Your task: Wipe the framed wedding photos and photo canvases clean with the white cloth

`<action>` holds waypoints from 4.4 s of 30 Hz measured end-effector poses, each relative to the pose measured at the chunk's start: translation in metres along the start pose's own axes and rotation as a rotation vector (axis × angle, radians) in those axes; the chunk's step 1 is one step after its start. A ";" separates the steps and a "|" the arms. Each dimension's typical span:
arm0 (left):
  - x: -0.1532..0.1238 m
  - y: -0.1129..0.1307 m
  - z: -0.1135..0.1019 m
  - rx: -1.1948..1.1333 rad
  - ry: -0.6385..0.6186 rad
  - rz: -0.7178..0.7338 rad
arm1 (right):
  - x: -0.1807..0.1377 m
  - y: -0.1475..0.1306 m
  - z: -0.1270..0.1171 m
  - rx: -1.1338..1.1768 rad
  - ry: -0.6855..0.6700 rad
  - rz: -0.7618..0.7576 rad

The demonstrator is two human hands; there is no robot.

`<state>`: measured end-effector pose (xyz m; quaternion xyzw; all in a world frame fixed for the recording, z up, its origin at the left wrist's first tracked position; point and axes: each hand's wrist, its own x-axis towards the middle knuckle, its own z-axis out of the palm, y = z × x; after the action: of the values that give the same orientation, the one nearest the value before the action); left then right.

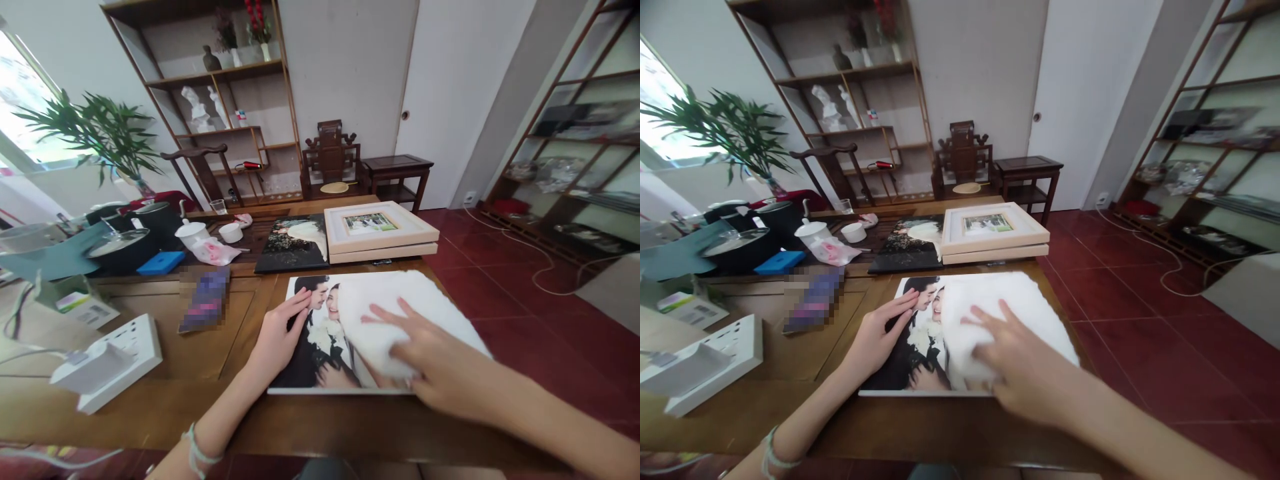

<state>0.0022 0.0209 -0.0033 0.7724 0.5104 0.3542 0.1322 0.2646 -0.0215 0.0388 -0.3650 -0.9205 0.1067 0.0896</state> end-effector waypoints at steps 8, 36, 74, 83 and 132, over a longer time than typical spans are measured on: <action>0.000 0.003 0.000 -0.007 -0.013 -0.006 | -0.022 -0.032 0.010 0.083 -0.022 -0.152; 0.000 0.003 -0.001 -0.005 -0.005 -0.009 | -0.013 -0.028 0.012 0.051 -0.029 -0.125; 0.002 0.002 -0.004 -0.008 -0.035 0.043 | 0.086 0.022 0.005 -0.099 0.147 0.036; 0.000 0.000 0.001 -0.003 -0.001 0.001 | 0.033 -0.024 0.013 0.026 0.024 -0.023; -0.002 0.001 -0.001 -0.065 0.012 0.007 | 0.075 -0.015 0.015 -0.064 0.052 0.023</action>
<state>0.0018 0.0179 -0.0026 0.7672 0.4967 0.3759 0.1531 0.1975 0.0174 0.0350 -0.3809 -0.9165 0.0689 0.1006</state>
